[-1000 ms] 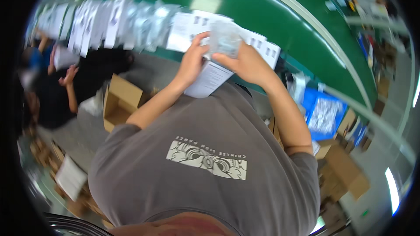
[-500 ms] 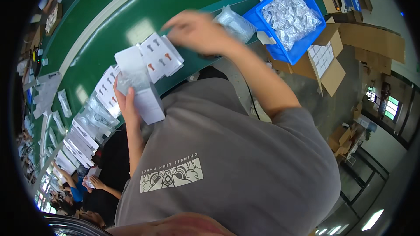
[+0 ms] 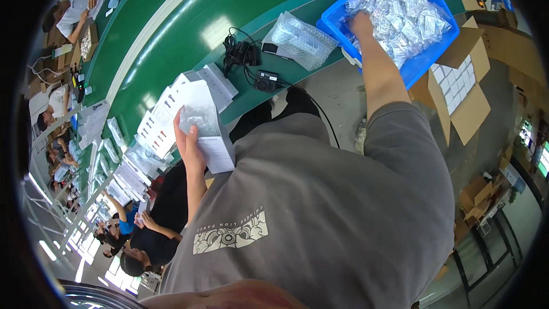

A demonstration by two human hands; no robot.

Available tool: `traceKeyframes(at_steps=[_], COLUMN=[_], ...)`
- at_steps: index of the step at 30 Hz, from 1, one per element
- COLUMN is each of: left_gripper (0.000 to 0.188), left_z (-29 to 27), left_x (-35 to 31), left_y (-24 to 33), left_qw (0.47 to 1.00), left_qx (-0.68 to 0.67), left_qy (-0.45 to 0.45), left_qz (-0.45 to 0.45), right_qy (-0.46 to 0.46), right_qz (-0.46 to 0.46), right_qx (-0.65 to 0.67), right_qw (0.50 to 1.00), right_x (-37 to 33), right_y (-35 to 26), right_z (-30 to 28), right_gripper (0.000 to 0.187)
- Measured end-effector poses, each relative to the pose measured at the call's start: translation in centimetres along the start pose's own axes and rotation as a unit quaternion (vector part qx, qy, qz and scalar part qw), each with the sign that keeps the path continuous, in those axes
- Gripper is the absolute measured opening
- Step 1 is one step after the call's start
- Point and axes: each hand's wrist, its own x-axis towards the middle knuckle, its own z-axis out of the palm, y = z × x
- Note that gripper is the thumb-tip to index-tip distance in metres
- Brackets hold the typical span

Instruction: Package small items into white cardboard boxes on a production line.

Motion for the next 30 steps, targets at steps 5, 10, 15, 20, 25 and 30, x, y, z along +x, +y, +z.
traceKeyframes(at_steps=[5,10,15,20,25,30], left_gripper=[0.06,0.056,0.048,0.047,0.049,0.051], left_z=[1.7,2.6,3.9,5.0,5.0,3.7], left_x=[1.0,1.8,1.4,0.8,-0.7,-1.7], left_y=[0.5,0.1,1.5,1.6,1.1,-1.1], left_qw=[1.0,0.998,0.995,0.99,0.988,0.993], left_qx=[0.015,-0.023,-0.048,-0.113,-0.119,-0.088], left_qy=[0.009,0.028,0.053,0.056,0.055,0.036], left_qz=[0.024,0.043,0.069,0.058,0.079,0.075], right_qy=[-0.16,-0.219,-0.227,-0.344,-0.427,-0.505], right_qz=[-0.019,0.112,-0.007,-0.282,-0.398,-0.46], right_qx=[0.086,0.277,0.627,0.611,0.45,0.278], right_qw=[0.983,0.929,0.745,0.655,0.676,0.675], right_x=[-0.1,-0.1,-1.7,-15.2,-18.6,-19.5], right_y=[2.3,6.3,-7.8,-27.8,-34.1,-34.9], right_z=[-4.2,-9.4,-25.4,-35.1,-31.8,-32.5], right_gripper=[0.036,0.031,0.04,0.021,0.016,0.015])
